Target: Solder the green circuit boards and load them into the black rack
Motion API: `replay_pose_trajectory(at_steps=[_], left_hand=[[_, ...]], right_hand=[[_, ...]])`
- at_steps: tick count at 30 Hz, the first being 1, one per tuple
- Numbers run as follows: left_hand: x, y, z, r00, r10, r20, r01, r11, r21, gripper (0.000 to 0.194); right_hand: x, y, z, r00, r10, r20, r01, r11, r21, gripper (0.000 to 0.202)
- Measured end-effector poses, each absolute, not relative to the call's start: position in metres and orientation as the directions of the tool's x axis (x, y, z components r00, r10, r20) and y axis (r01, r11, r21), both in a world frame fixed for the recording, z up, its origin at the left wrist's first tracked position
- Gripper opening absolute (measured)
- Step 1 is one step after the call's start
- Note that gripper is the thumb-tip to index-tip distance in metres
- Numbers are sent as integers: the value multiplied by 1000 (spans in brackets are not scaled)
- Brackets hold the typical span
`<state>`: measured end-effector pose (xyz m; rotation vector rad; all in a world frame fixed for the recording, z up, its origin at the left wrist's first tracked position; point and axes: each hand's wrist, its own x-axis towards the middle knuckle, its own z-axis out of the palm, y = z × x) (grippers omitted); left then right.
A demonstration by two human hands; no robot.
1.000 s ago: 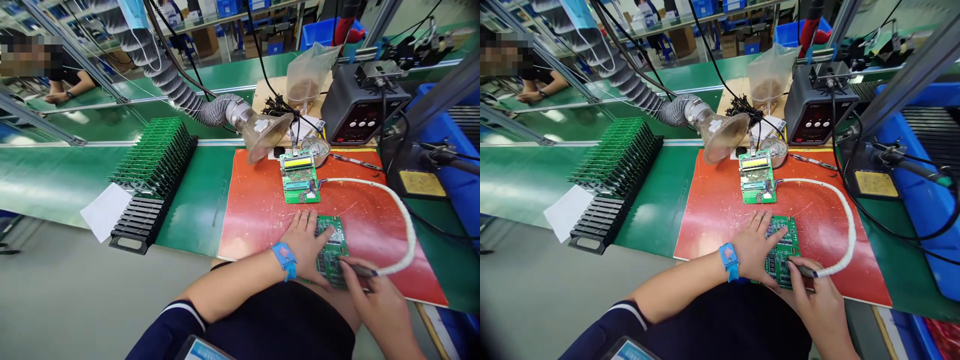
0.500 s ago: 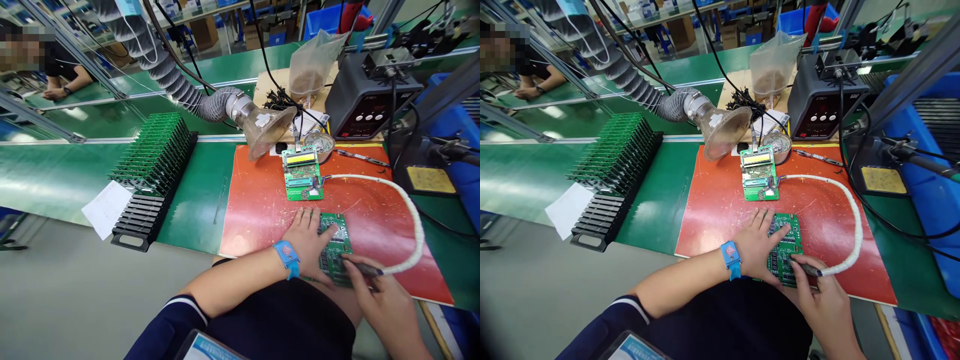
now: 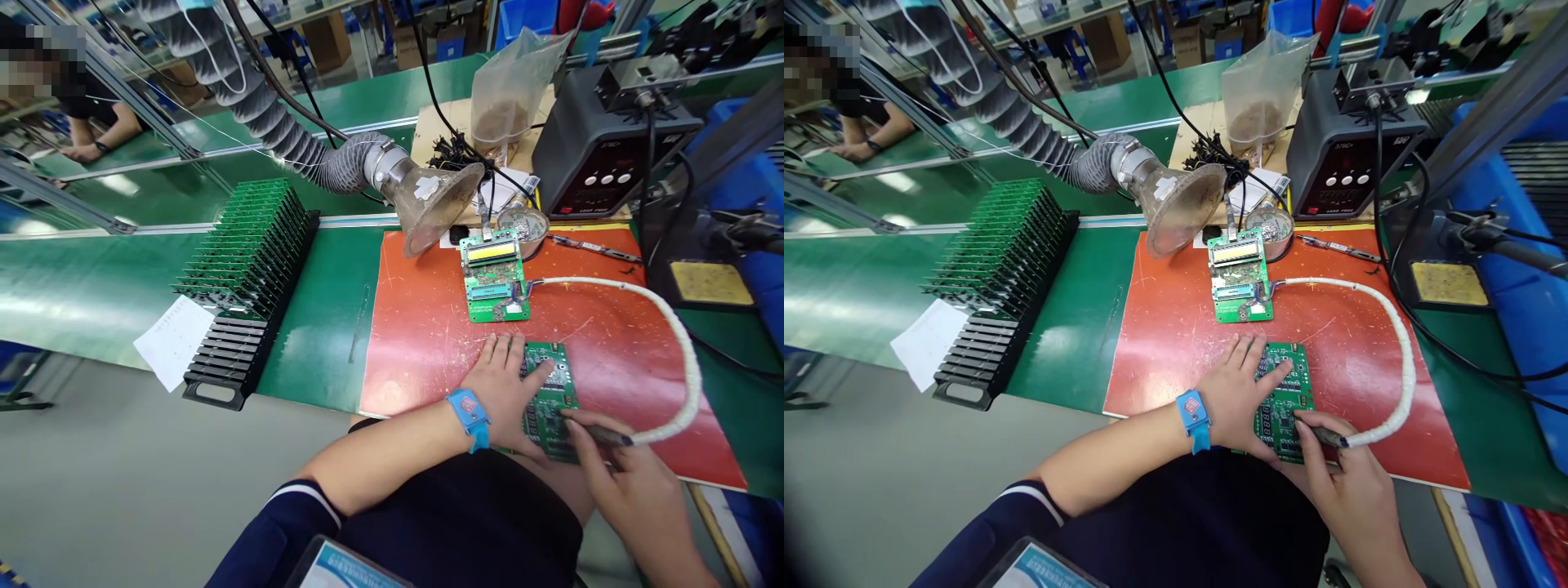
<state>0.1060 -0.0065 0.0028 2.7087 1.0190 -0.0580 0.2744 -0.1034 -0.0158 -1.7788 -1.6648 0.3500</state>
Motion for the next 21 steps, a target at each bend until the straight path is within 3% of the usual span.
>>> replay_pose_trajectory(at_steps=[13, 19, 21], left_hand=[[104, -5, 2, 753, 650, -101, 651, -714, 258, 132], [104, -7, -1, 752, 653, -85, 647, -709, 279, 129], [105, -6, 0, 752, 652, -92, 648, -707, 284, 128]], right_hand=[[276, -103, -14, 151, 976, 155, 716, 1, -698, 27], [273, -104, -18, 237, 952, 193, 811, -84, -579, 35], [274, -105, -19, 225, 960, 168, 804, -86, -588, 35]])
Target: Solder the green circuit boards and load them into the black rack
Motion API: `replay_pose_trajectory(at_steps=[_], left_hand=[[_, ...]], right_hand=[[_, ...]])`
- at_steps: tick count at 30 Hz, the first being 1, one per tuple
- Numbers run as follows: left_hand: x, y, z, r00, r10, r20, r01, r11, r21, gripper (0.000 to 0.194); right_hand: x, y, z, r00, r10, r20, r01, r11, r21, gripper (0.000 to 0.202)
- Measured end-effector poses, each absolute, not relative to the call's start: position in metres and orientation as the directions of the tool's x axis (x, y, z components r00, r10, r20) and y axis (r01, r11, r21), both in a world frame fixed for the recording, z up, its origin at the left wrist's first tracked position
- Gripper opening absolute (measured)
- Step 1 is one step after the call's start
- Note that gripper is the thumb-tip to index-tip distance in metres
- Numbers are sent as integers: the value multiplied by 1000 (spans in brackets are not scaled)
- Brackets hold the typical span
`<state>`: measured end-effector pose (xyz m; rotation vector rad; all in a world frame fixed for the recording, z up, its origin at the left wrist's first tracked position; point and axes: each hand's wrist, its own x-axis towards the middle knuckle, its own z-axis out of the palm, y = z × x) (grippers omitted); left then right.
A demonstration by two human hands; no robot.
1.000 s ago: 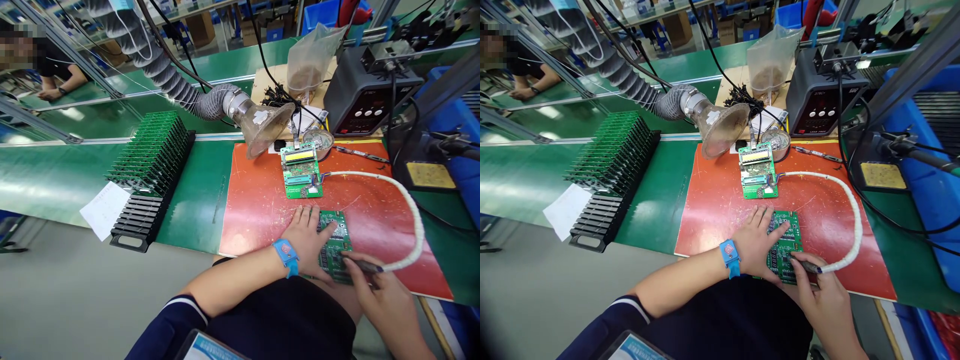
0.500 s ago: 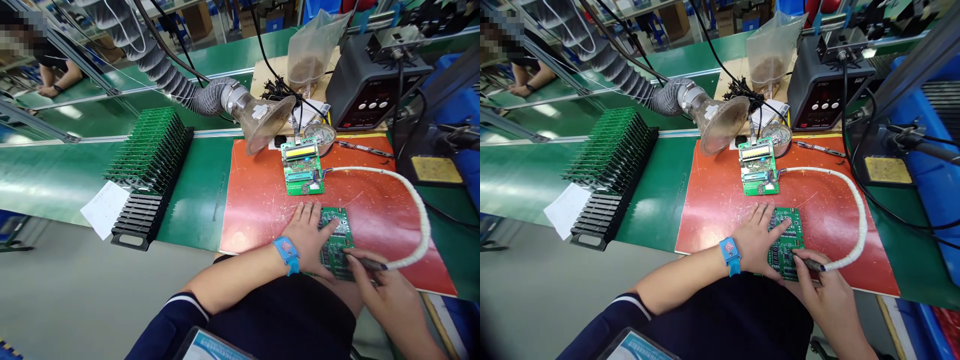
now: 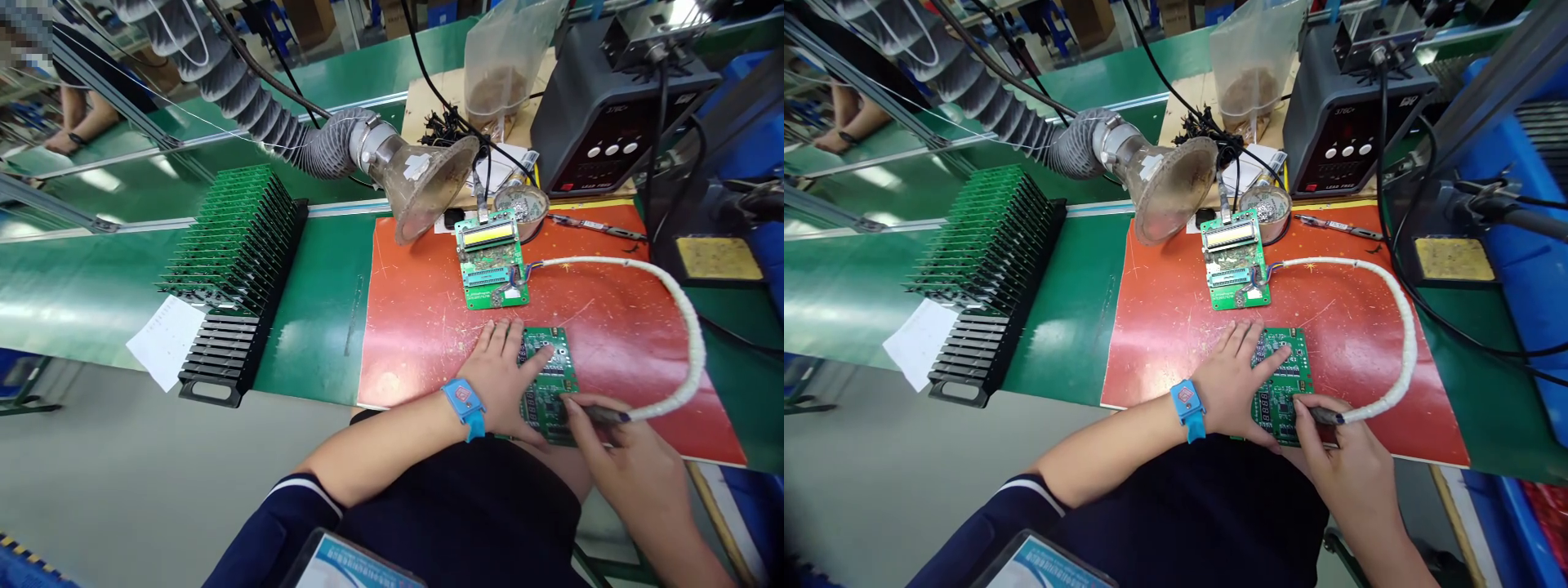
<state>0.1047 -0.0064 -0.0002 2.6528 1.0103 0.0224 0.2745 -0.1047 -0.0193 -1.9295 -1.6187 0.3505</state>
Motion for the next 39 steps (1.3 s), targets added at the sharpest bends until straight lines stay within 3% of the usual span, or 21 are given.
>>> replay_pose_trajectory(at_steps=[5, 12, 39], left_hand=[[105, -5, 4, 750, 648, -131, 653, -694, 302, 130], [105, -5, 1, 752, 646, -134, 651, -693, 309, 132], [105, -4, 3, 753, 638, -160, 651, -690, 317, 128]], right_hand=[[278, -104, -14, 210, 974, 81, 724, -99, -683, 32], [276, -96, -7, 212, 975, 71, 747, -115, -655, 30], [274, -102, 1, 232, 972, -47, 619, -185, -763, 28]])
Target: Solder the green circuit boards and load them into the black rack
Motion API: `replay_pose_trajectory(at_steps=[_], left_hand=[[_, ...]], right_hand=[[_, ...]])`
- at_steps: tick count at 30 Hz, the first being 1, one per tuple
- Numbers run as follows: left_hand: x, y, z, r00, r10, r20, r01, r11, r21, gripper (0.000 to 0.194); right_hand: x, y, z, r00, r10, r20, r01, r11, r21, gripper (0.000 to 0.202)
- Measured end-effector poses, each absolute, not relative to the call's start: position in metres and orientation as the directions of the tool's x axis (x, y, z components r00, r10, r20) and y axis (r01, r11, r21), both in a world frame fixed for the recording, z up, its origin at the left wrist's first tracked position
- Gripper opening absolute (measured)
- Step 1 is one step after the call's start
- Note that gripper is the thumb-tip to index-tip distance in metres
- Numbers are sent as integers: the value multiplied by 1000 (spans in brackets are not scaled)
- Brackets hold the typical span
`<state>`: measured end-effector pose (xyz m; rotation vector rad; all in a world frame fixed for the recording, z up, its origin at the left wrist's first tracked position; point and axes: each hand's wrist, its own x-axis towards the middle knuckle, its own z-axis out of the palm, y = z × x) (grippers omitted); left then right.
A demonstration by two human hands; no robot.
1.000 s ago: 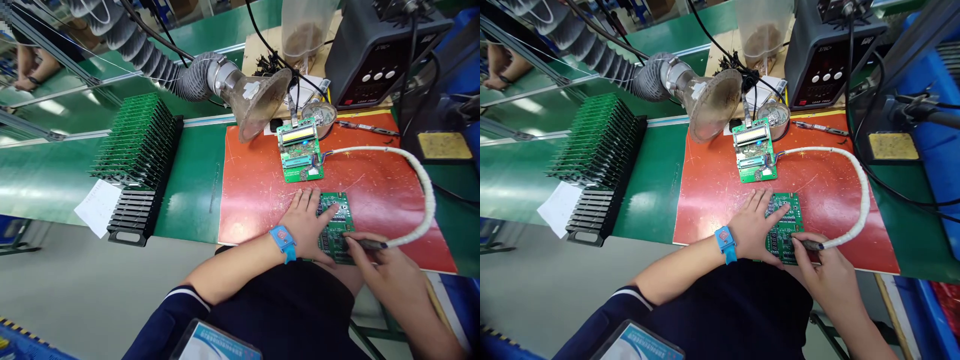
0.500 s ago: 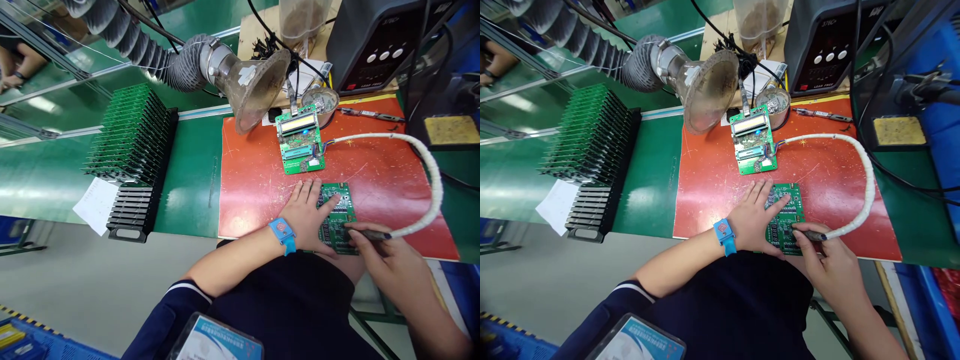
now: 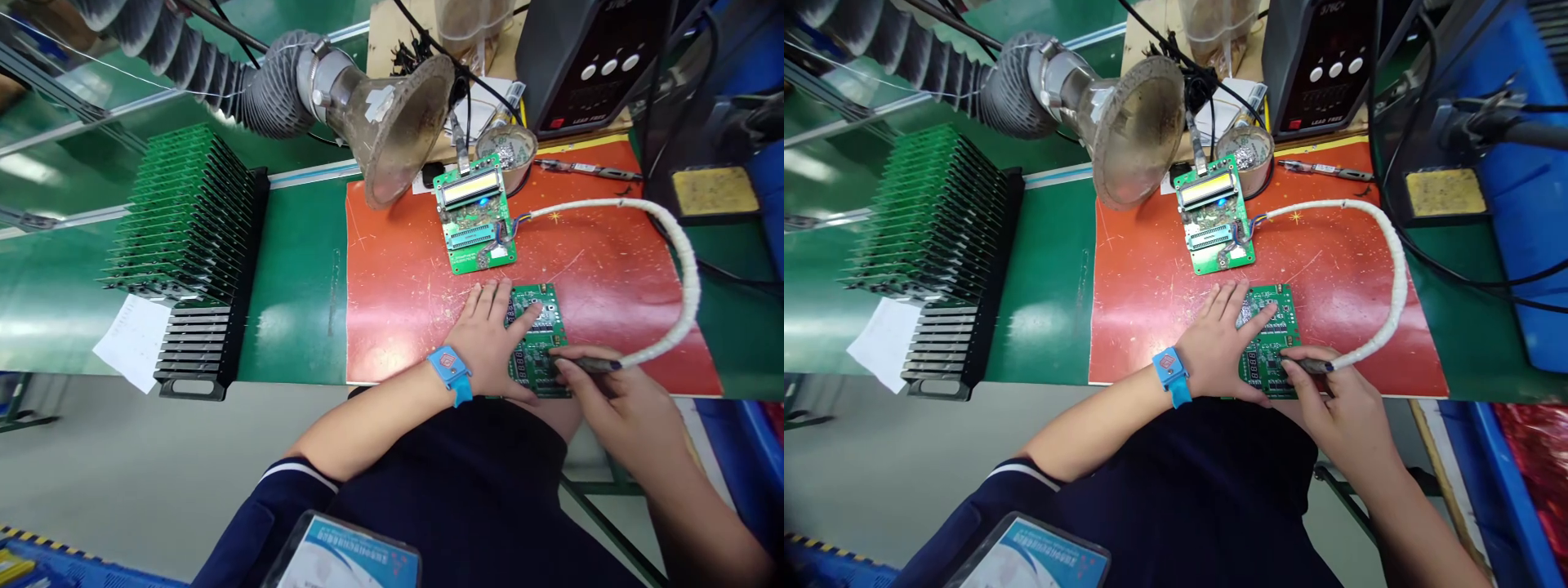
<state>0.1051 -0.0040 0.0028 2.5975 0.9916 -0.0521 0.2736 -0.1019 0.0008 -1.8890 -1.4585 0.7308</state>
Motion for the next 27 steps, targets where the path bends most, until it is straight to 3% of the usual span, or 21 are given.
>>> replay_pose_trajectory(at_steps=[27], left_hand=[[106, -5, 3, 747, 649, -146, 658, -689, 305, 132]], right_hand=[[277, -102, -5, 220, 975, 11, 657, -140, -741, 27]])
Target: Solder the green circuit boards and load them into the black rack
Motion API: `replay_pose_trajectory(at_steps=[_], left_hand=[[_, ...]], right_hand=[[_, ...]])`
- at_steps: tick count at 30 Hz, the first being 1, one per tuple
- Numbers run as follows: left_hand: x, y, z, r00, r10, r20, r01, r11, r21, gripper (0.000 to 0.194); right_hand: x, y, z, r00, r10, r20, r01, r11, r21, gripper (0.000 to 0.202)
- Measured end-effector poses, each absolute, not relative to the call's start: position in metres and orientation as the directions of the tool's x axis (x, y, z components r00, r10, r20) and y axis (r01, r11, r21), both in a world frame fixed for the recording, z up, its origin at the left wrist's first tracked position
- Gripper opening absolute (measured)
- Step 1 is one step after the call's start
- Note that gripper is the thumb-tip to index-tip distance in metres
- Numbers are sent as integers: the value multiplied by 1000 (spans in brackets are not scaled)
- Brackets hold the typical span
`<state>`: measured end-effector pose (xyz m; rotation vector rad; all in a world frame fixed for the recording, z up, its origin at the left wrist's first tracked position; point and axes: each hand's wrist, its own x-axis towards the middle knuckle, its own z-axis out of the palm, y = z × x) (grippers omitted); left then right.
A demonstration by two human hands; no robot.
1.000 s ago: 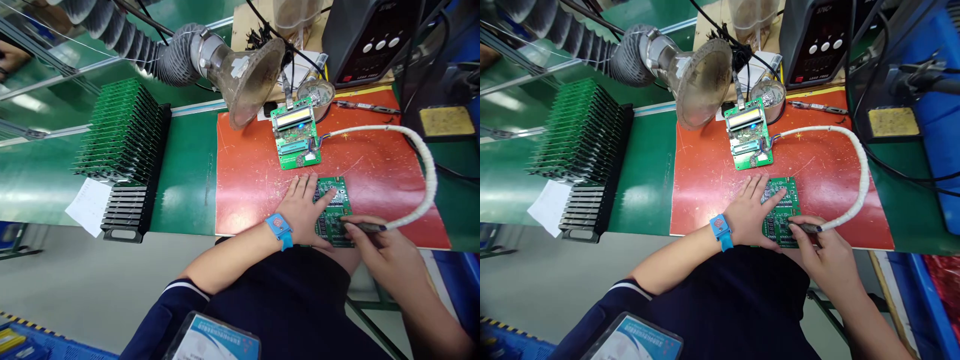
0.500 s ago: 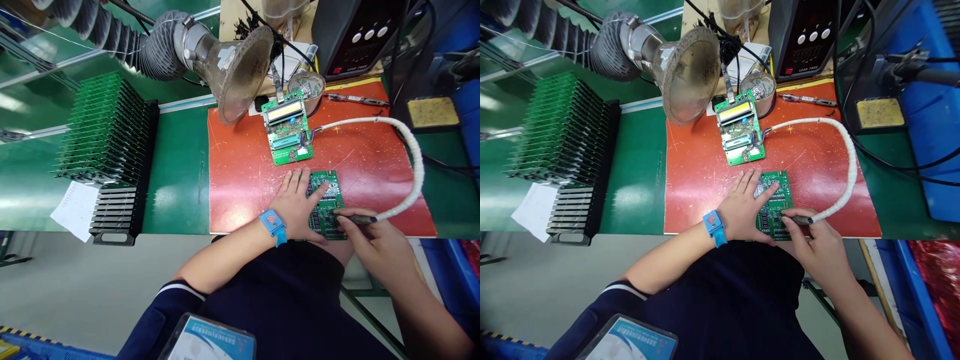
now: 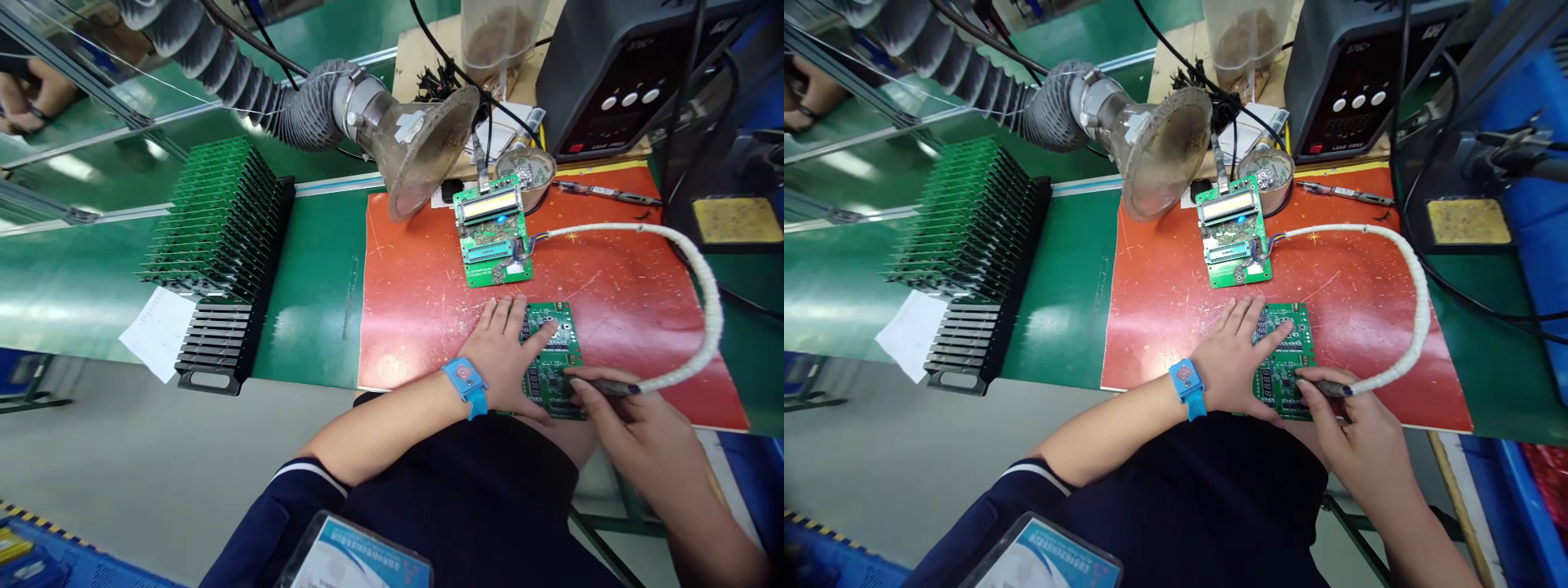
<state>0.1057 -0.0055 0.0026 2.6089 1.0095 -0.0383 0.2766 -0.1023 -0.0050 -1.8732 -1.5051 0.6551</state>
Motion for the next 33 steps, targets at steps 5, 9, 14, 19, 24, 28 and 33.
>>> replay_pose_trajectory(at_steps=[5, 9, 14, 19, 24, 28, 33], left_hand=[[105, -6, 3, 747, 650, -140, 657, -688, 308, 131], [105, -6, 2, 746, 653, -131, 657, -688, 310, 131], [106, -6, 3, 741, 653, -156, 664, -678, 316, 131], [107, -5, 2, 744, 646, -169, 661, -676, 326, 131], [107, -6, 0, 745, 647, -160, 659, -680, 320, 131], [107, -6, 2, 747, 644, -166, 661, -688, 300, 130], [107, -5, 4, 743, 649, -164, 665, -690, 284, 128]], right_hand=[[281, -105, -11, 217, 976, -4, 658, -150, -738, 29], [280, -103, -10, 213, 977, -1, 659, -144, -738, 30], [279, -103, -8, 218, 976, -2, 662, -149, -734, 29], [279, -103, -10, 207, 978, 10, 666, -133, -734, 30], [281, -103, -14, 184, 983, 26, 669, -106, -736, 29], [281, -104, -14, 195, 981, 15, 666, -121, -737, 30], [281, -104, -13, 200, 980, 12, 667, -127, -734, 31]])
